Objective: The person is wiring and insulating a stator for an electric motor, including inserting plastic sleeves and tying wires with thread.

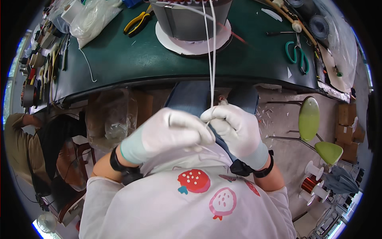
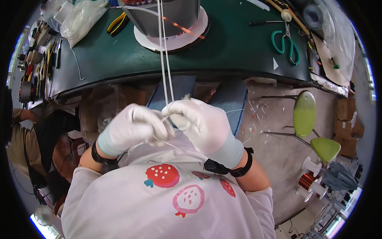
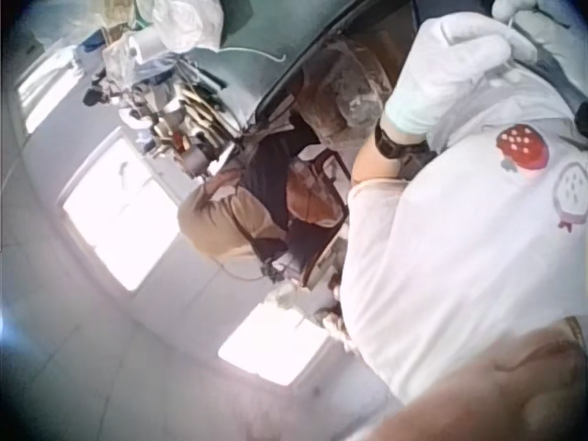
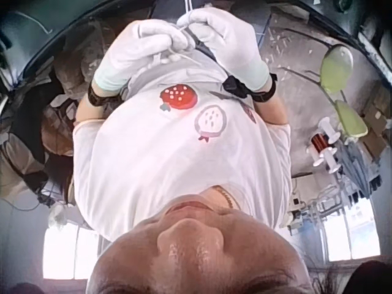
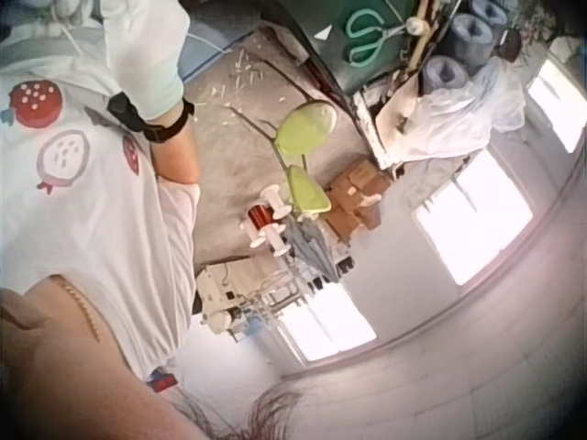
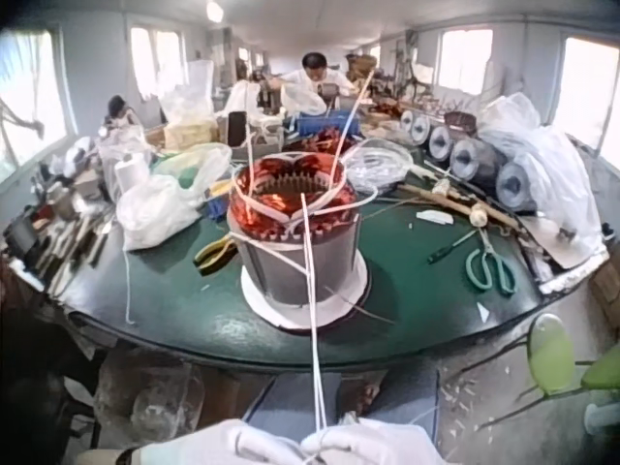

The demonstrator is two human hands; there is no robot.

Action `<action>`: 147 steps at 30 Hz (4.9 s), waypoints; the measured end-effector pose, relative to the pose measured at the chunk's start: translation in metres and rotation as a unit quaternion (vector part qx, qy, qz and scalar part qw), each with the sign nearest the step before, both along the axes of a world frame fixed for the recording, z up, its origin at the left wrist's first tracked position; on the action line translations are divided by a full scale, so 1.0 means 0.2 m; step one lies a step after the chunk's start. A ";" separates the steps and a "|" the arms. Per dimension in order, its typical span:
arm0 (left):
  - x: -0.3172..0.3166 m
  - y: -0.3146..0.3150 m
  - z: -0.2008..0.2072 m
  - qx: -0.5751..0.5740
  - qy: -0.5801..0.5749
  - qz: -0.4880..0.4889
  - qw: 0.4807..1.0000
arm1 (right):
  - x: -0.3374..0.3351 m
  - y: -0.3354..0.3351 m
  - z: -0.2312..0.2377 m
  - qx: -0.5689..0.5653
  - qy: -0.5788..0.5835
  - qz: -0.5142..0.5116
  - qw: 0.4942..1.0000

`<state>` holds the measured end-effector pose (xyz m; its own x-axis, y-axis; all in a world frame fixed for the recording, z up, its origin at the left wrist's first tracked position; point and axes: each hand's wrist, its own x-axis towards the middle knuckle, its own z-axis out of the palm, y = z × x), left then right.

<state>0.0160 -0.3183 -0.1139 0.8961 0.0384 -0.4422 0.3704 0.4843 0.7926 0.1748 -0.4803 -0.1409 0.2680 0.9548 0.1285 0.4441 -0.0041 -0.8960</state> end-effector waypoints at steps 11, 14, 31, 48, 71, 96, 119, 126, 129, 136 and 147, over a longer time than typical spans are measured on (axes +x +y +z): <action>-0.04 0.11 -0.21 -0.231 -0.133 0.099 0.959 | 0.00 -0.05 -0.04 -0.052 0.136 -0.125 0.981; -0.04 0.13 -0.20 -0.233 -0.141 0.118 0.955 | 0.01 -0.05 -0.04 -0.070 0.193 -0.142 0.968; 0.16 0.01 -0.31 0.741 -0.267 0.009 0.616 | -0.08 -0.02 -0.03 -0.021 0.166 -0.054 0.984; 0.10 0.00 0.01 0.351 -0.105 0.138 0.920 | 0.04 -0.02 -0.19 0.035 -0.287 -0.149 0.946; 0.20 0.10 -0.22 0.527 -0.063 0.066 0.845 | -0.03 -0.05 -0.22 0.006 0.570 -0.110 0.814; 0.15 -0.07 -0.28 0.352 -0.063 0.037 0.933 | -0.10 0.04 -0.15 -0.046 0.495 -0.287 0.819; 0.23 0.43 0.10 0.743 -0.321 0.304 0.503 | -0.07 -0.22 -0.27 -0.025 -0.116 -0.119 0.986; 0.28 0.47 0.28 0.834 -0.284 0.227 0.415 | 0.24 -0.40 -0.26 0.030 0.210 -0.419 0.883; 0.31 0.52 0.24 0.793 -0.286 0.295 0.450 | 0.37 -0.38 0.03 0.051 -0.122 -0.480 0.867; 0.36 0.54 0.11 0.732 -0.304 0.309 0.525 | 0.48 0.26 0.64 0.168 -0.401 -0.215 0.875; 0.49 0.55 0.02 0.717 -0.347 0.331 0.506 | 0.64 0.58 0.55 0.164 -0.369 -0.115 0.907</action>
